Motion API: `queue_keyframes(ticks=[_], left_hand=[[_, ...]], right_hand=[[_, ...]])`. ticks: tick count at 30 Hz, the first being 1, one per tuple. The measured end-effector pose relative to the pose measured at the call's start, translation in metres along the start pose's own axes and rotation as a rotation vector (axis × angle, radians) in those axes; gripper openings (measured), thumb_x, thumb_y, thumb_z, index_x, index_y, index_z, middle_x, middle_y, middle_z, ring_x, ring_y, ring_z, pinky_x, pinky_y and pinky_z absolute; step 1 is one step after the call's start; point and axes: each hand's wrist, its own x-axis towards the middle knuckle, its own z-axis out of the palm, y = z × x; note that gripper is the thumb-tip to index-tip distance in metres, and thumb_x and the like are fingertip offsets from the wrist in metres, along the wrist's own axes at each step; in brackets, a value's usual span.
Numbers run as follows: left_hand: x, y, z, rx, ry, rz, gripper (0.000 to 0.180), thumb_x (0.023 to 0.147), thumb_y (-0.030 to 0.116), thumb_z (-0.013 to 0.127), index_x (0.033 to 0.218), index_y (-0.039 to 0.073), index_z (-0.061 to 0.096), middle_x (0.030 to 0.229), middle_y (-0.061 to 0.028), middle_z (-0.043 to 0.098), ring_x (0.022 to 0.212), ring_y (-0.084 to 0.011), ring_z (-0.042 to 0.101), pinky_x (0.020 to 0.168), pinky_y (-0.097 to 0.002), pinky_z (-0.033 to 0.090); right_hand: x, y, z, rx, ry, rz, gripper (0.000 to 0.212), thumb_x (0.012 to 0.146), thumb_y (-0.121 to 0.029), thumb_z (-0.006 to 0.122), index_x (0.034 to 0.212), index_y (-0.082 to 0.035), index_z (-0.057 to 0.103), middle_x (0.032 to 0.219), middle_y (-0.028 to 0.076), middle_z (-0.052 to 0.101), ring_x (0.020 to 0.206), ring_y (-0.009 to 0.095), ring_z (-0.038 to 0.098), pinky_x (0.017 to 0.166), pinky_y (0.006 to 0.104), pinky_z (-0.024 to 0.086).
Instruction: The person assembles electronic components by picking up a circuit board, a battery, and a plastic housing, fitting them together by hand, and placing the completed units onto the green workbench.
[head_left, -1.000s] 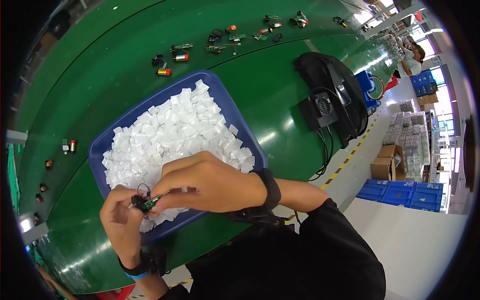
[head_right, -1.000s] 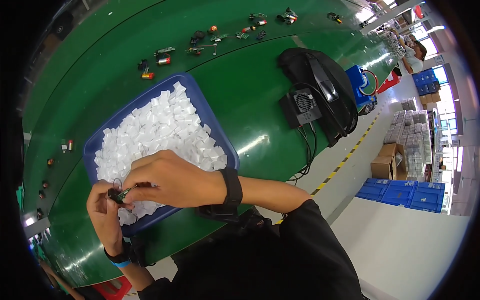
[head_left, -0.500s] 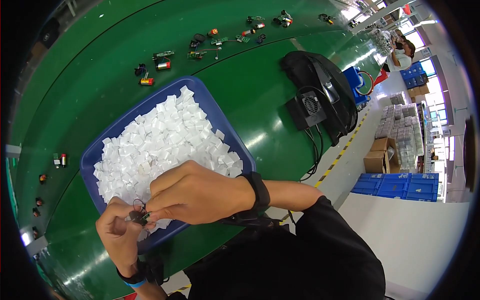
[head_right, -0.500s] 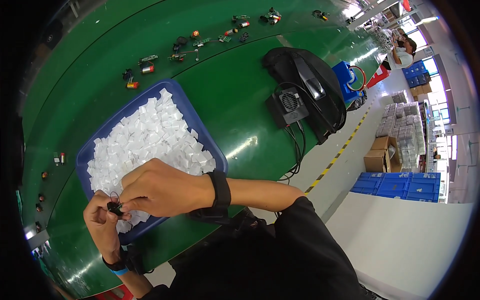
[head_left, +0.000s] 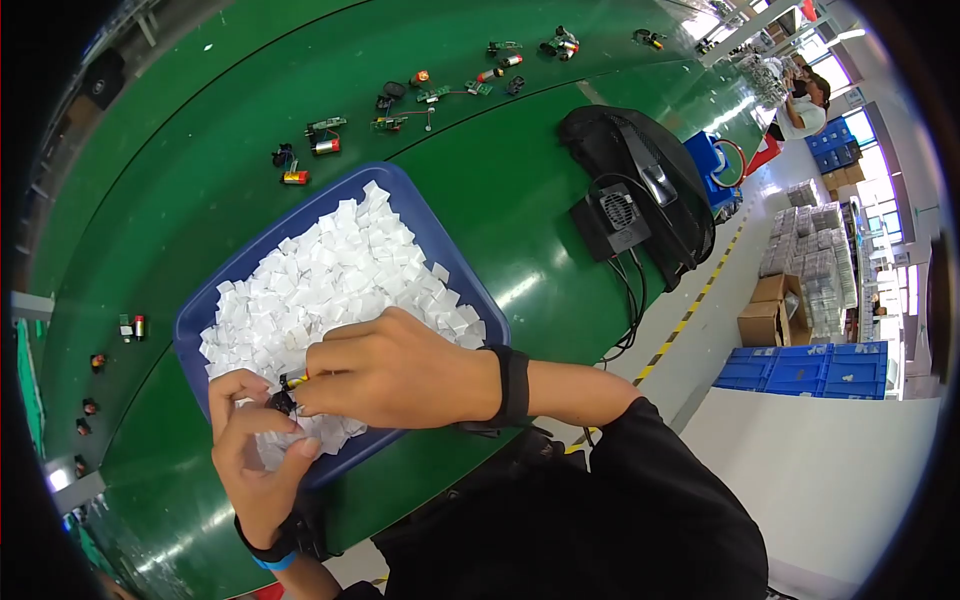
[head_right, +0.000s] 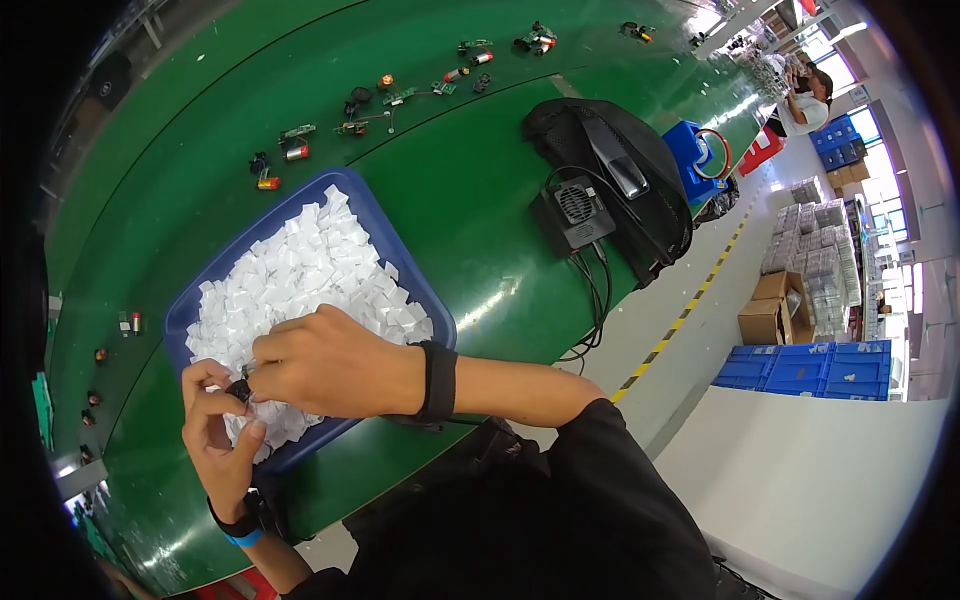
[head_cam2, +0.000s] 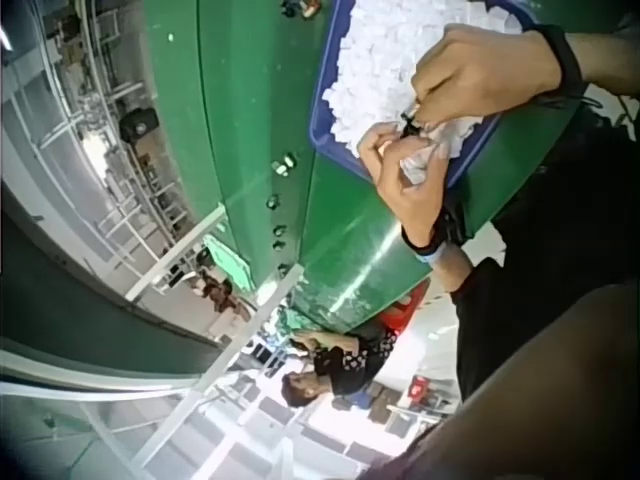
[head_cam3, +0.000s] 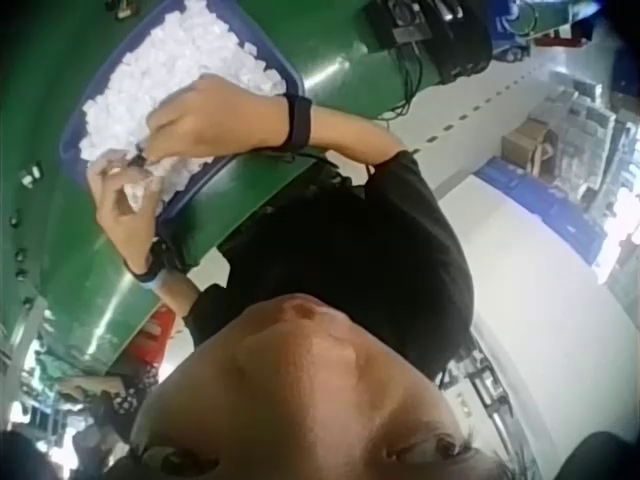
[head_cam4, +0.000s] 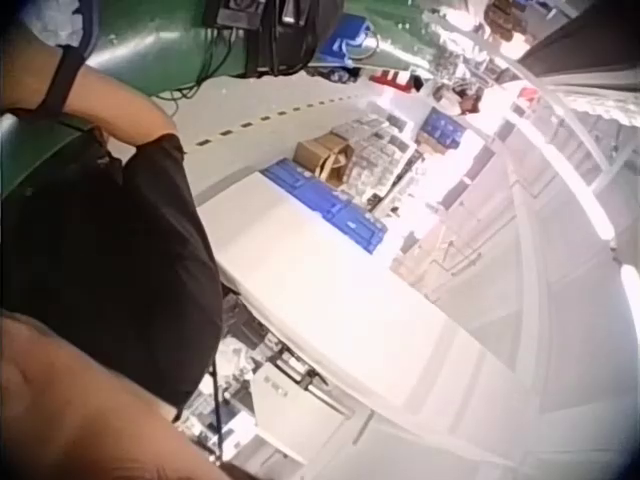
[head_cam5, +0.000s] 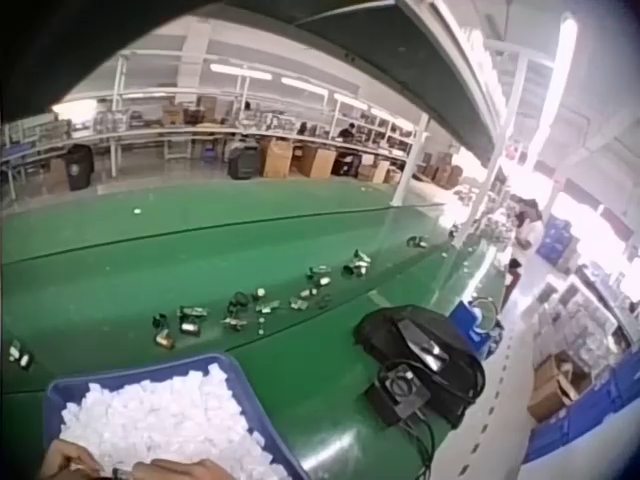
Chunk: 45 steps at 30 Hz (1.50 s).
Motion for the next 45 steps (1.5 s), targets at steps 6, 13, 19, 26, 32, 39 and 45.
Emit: queue_keyframes(ticks=[6,13,19,26,32,39,45], left_hand=[[-0.004,0.012,0.002,-0.052,0.218,-0.086,0.019,0.091,0.013,0.063,0.104,0.000,0.058,0.100,-0.0104,0.054,0.077,-0.0139,0.056,0.059,-0.0242,0.049],[-0.002,0.012,-0.012,-0.672,-0.043,-0.723,0.025,0.098,0.014,0.056,0.117,-0.003,0.055,0.084,-0.0095,0.060,0.061,-0.0118,0.055,0.044,-0.0232,0.046],[-0.009,0.005,0.005,-0.463,0.067,-0.577,0.026,0.098,0.012,0.056,0.119,-0.003,0.054,0.081,-0.0080,0.062,0.057,-0.0079,0.054,0.041,-0.0206,0.044],[-0.019,0.012,0.014,-0.371,0.115,-0.613,0.029,0.097,0.012,0.058,0.121,-0.004,0.054,0.085,-0.0089,0.064,0.052,-0.0066,0.052,0.041,-0.0183,0.041],[-0.017,0.013,0.017,-0.399,0.124,-0.644,0.030,0.096,0.011,0.059,0.121,-0.004,0.053,0.086,-0.0096,0.065,0.052,-0.0059,0.052,0.040,-0.0187,0.041],[-0.021,0.018,0.003,-0.461,0.197,-0.659,0.031,0.094,0.008,0.060,0.121,-0.005,0.053,0.088,-0.0116,0.066,0.052,-0.0077,0.053,0.041,-0.0196,0.042],[-0.017,0.009,0.013,-0.461,0.117,-0.587,0.033,0.085,0.005,0.073,0.115,-0.001,0.059,0.076,-0.0053,0.068,0.055,-0.0058,0.057,0.048,-0.0213,0.045]], right_hand=[[0.007,-0.006,-0.007,0.046,0.086,-0.010,0.017,0.077,-0.012,0.068,0.093,-0.012,0.068,0.077,0.000,0.056,0.069,0.015,0.062,0.044,0.0286,0.044],[0.013,-0.007,-0.001,0.051,0.001,-0.042,0.018,0.083,-0.015,0.069,0.100,-0.009,0.069,0.079,0.004,0.063,0.072,0.018,0.066,0.050,0.0310,0.049],[0.015,-0.002,0.002,0.368,-0.081,0.264,0.019,0.088,-0.021,0.066,0.086,-0.002,0.064,0.073,0.011,0.066,0.068,0.030,0.065,0.058,0.0392,0.049],[0.010,-0.001,0.021,0.366,0.008,0.263,0.017,0.087,-0.019,0.069,0.086,-0.005,0.059,0.075,0.006,0.067,0.063,0.024,0.067,0.053,0.0333,0.049],[0.007,-0.003,0.017,0.242,0.001,0.230,0.017,0.087,-0.018,0.069,0.086,-0.005,0.057,0.076,0.007,0.066,0.061,0.024,0.065,0.052,0.0333,0.048],[0.018,-0.004,0.001,0.481,-0.067,0.310,0.013,0.090,-0.014,0.066,0.094,-0.003,0.060,0.087,0.008,0.066,0.073,0.024,0.066,0.059,0.0326,0.051],[0.018,0.014,-0.010,0.042,0.059,0.269,0.024,0.084,-0.004,0.071,0.107,-0.002,0.065,0.102,0.010,0.068,0.090,0.024,0.065,0.076,0.0346,0.054]])
